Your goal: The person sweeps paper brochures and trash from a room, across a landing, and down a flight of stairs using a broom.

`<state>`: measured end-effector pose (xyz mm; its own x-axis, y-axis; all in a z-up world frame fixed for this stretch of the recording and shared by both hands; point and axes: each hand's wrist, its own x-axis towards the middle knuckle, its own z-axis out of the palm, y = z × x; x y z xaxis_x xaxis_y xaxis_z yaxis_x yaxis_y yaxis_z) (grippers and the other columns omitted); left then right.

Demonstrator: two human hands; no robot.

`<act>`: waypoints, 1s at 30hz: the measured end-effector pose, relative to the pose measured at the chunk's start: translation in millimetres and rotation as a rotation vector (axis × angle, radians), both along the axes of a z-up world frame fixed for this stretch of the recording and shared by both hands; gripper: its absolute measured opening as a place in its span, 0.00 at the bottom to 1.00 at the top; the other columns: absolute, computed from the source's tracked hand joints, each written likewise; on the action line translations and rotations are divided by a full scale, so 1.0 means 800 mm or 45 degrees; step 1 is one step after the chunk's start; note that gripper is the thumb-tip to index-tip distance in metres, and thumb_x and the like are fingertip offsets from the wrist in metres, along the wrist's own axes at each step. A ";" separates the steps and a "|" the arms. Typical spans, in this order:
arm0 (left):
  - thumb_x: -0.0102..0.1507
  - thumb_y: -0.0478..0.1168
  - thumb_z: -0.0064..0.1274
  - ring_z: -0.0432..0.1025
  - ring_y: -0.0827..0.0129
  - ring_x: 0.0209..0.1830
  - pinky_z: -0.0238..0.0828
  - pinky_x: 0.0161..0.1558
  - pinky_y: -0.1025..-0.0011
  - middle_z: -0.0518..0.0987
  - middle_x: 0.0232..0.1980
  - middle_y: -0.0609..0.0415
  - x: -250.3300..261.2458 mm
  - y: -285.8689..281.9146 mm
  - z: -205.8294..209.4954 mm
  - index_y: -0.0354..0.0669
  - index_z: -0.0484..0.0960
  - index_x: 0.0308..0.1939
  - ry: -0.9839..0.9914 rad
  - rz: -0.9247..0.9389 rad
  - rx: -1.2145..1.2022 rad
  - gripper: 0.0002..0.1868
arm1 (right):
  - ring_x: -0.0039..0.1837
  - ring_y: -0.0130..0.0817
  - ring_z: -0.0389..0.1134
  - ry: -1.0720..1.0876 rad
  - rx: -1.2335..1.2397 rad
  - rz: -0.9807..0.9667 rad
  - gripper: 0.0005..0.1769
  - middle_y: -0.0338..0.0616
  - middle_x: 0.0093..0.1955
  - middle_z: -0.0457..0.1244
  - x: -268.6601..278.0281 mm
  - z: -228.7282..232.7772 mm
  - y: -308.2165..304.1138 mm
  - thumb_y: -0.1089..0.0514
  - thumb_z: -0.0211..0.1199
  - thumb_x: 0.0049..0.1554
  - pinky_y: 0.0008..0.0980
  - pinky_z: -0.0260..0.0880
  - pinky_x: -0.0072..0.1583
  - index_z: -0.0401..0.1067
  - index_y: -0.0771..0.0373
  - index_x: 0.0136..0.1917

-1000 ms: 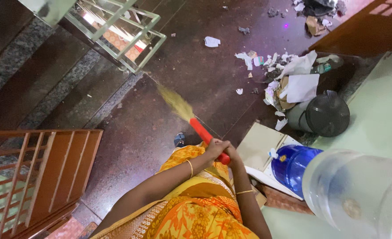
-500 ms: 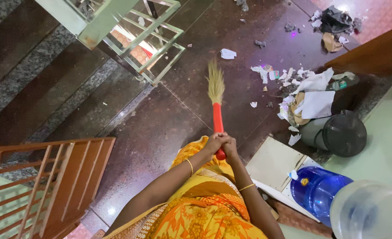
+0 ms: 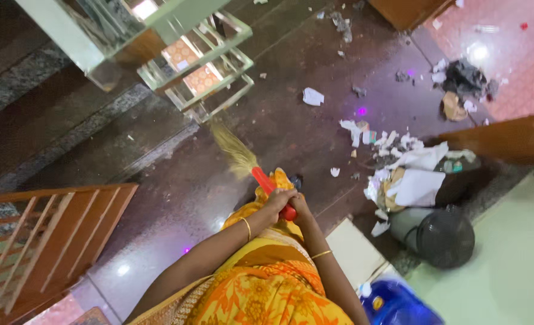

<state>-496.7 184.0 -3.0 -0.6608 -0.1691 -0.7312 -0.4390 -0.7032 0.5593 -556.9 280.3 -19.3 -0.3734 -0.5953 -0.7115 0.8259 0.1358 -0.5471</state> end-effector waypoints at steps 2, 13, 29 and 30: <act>0.61 0.50 0.60 0.74 0.68 0.41 0.74 0.44 0.67 0.79 0.44 0.49 -0.047 -0.003 -0.002 0.39 0.79 0.46 -0.124 0.013 -0.058 0.20 | 0.43 0.34 0.67 0.061 0.062 0.071 0.09 0.41 0.46 0.67 -0.051 0.004 -0.011 0.59 0.57 0.59 0.37 0.71 0.46 0.72 0.66 0.50; 0.57 0.47 0.61 0.75 0.73 0.46 0.73 0.51 0.71 0.81 0.48 0.53 -0.211 -0.024 0.067 0.40 0.78 0.51 -0.043 0.121 -0.303 0.22 | 0.46 0.26 0.64 0.550 0.108 0.070 0.11 0.37 0.45 0.66 -0.217 0.016 -0.029 0.65 0.56 0.58 0.29 0.66 0.46 0.74 0.69 0.52; 0.61 0.48 0.59 0.76 0.72 0.45 0.74 0.50 0.72 0.82 0.44 0.54 -0.274 -0.053 0.010 0.40 0.77 0.48 -0.162 0.041 -0.231 0.18 | 0.42 0.26 0.65 0.086 0.133 -0.038 0.10 0.37 0.43 0.65 -0.276 -0.006 -0.068 0.59 0.55 0.63 0.31 0.69 0.43 0.74 0.66 0.50; 0.62 0.47 0.58 0.75 0.73 0.45 0.73 0.50 0.73 0.81 0.44 0.56 -0.276 -0.059 0.009 0.41 0.78 0.49 -0.170 -0.042 -0.229 0.17 | 0.42 0.28 0.67 0.095 0.055 -0.030 0.10 0.39 0.43 0.67 -0.280 -0.005 -0.072 0.60 0.53 0.61 0.31 0.70 0.43 0.74 0.66 0.50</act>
<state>-717.7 136.7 3.9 -0.5677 -0.2843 -0.7726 -0.5385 -0.5816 0.6097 -780.7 222.8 -23.5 -0.4400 -0.5551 -0.7059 0.7865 0.1412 -0.6013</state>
